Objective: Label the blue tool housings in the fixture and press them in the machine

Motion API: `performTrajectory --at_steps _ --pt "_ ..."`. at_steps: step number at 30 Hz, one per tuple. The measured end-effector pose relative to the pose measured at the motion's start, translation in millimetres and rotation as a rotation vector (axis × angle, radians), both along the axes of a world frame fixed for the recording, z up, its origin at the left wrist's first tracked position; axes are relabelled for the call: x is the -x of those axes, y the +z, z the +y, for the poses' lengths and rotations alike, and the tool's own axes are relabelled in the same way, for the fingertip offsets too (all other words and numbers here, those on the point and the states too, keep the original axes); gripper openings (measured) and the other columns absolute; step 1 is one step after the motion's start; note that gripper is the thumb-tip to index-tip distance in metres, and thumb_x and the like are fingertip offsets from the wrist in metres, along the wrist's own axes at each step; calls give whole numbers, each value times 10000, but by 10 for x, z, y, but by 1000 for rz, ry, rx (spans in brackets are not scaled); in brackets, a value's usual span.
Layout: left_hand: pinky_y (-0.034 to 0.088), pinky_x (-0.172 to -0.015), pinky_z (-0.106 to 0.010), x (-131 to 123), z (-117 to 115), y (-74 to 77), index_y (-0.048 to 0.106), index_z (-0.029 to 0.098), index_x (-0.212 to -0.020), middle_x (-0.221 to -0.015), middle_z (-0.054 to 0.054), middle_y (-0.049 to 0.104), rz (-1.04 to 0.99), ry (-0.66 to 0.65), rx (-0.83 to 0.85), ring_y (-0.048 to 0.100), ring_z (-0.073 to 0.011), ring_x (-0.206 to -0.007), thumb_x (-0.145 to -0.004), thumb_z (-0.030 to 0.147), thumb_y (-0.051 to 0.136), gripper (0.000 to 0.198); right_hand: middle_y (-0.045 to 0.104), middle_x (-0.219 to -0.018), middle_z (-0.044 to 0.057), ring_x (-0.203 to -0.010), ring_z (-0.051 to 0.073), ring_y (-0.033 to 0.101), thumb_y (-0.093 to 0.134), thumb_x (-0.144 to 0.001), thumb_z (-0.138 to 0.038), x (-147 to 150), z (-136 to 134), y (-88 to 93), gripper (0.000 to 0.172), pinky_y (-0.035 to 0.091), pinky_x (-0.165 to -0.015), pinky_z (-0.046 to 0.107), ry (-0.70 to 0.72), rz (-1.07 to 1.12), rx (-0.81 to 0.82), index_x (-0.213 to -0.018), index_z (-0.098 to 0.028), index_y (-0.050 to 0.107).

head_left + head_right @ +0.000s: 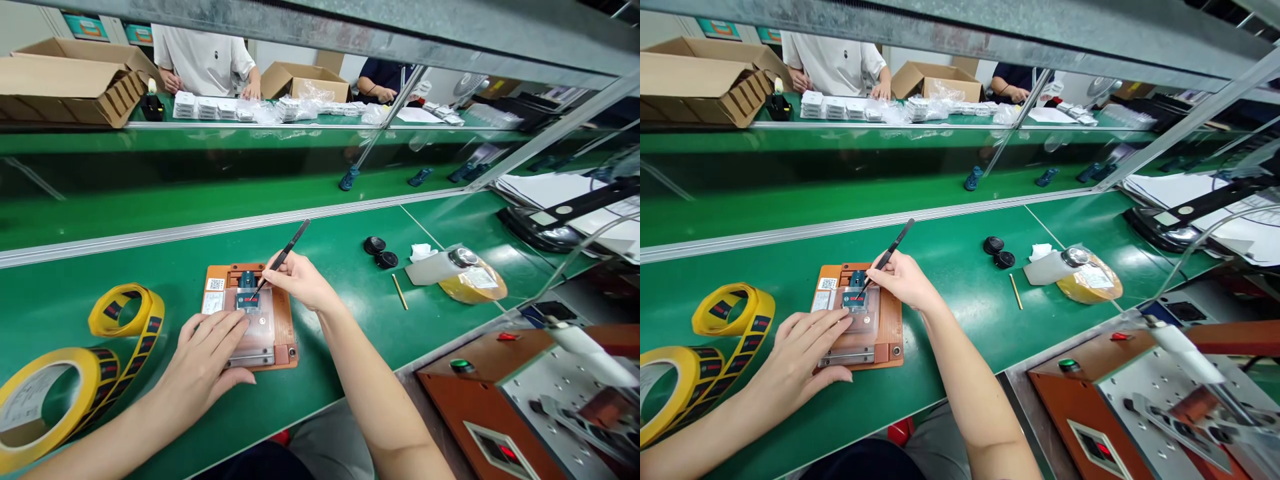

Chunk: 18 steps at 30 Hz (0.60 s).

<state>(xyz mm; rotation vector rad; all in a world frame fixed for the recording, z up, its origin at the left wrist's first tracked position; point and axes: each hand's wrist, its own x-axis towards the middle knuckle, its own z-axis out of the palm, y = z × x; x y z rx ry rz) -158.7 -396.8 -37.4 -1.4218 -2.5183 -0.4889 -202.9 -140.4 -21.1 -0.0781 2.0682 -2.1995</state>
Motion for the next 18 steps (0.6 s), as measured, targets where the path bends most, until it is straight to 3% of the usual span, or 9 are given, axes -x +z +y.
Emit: performTrajectory --at_steps 10,12,14,16,18 --pt "287 -1037 -459 59 109 36 461 117 -1445 -1404 -185 622 -43 19 53 540 -360 -1264 -790 615 729 866 709 -796 40 -748 177 691 812 -749 -473 46 23 13 379 565 -724 308 30 -51 -23 -871 -166 627" --pt "295 -1042 -487 65 116 49 458 123 -1454 -1384 -185 633 -66 19 36 545 -372 -1250 -758 656 735 919 698 -808 28 -772 181 696 833 -714 -502 40 57 11 437 583 -757 324 -65 -53 61 -895 -170 614" --pt "310 -1053 -531 97 124 44 453 165 -1470 -1404 -177 612 -106 38 -5 518 -390 -1274 -757 688 720 924 681 -855 21 -842 191 698 802 -744 -529 -26 127 -1 450 590 -816 352 -250 -5 103 -936 -188 580" --pt "334 -1067 -577 161 143 24 406 228 -1507 -1479 -164 534 -167 129 -59 447 -400 -1343 -822 622 701 845 657 -909 26 -884 199 678 722 -823 -525 -167 227 -42 397 582 -839 377 -452 69 -45 -996 -209 555" --pt "389 -1069 -584 238 174 5 327 270 -1543 -1512 -148 482 -265 228 -113 422 -376 -1373 -878 491 688 788 639 -931 38 -869 217 652 620 -900 -494 -357 339 -132 327 563 -830 411 -580 103 -369 -1071 -226 543"
